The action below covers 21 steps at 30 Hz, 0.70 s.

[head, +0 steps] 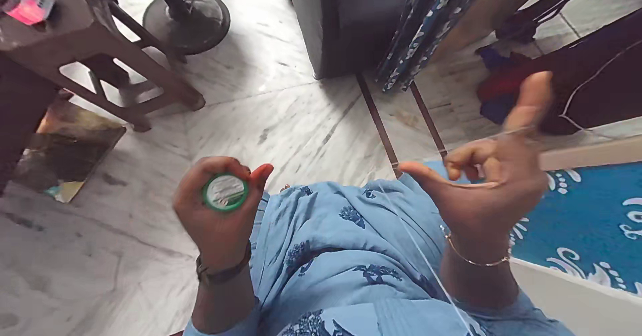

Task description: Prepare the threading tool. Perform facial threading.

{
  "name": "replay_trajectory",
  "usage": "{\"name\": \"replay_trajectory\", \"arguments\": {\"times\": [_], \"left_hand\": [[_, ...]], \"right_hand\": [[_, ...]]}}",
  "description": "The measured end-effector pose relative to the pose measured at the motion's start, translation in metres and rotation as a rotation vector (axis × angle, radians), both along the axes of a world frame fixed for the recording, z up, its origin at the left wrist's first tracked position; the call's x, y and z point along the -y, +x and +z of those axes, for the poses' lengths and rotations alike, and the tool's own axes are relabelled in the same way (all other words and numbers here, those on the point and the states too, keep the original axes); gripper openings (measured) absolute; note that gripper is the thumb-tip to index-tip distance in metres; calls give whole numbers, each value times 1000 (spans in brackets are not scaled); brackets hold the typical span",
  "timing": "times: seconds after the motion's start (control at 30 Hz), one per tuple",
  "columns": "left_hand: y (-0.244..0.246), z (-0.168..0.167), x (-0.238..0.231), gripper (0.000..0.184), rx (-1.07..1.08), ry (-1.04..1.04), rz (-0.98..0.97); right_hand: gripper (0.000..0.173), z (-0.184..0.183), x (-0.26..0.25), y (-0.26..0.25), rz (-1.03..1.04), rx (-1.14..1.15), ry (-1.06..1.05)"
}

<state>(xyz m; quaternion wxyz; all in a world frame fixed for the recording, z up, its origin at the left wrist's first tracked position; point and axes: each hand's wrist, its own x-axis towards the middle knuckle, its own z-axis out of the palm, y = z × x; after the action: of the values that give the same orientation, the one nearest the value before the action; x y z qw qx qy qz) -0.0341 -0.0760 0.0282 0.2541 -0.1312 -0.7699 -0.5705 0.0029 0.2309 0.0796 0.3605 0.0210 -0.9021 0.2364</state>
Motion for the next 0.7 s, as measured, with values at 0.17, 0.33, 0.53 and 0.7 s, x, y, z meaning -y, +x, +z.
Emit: {"name": "replay_trajectory", "arguments": {"times": [0.17,0.33,0.53,0.7], "left_hand": [[-27,-50,-12,27,207,-163,171],[-41,-79,-19,23,437,-417,320],[-24,-57,-12,25,203,-16,-8],[0,-13,-46,28,34,6,-516]], "right_hand": [[85,-33,5,-13,48,138,8],[28,-78,-1,-33,180,212,17],[29,-108,-7,-34,313,435,-406],[36,-139,16,-29,239,584,-250]]}}
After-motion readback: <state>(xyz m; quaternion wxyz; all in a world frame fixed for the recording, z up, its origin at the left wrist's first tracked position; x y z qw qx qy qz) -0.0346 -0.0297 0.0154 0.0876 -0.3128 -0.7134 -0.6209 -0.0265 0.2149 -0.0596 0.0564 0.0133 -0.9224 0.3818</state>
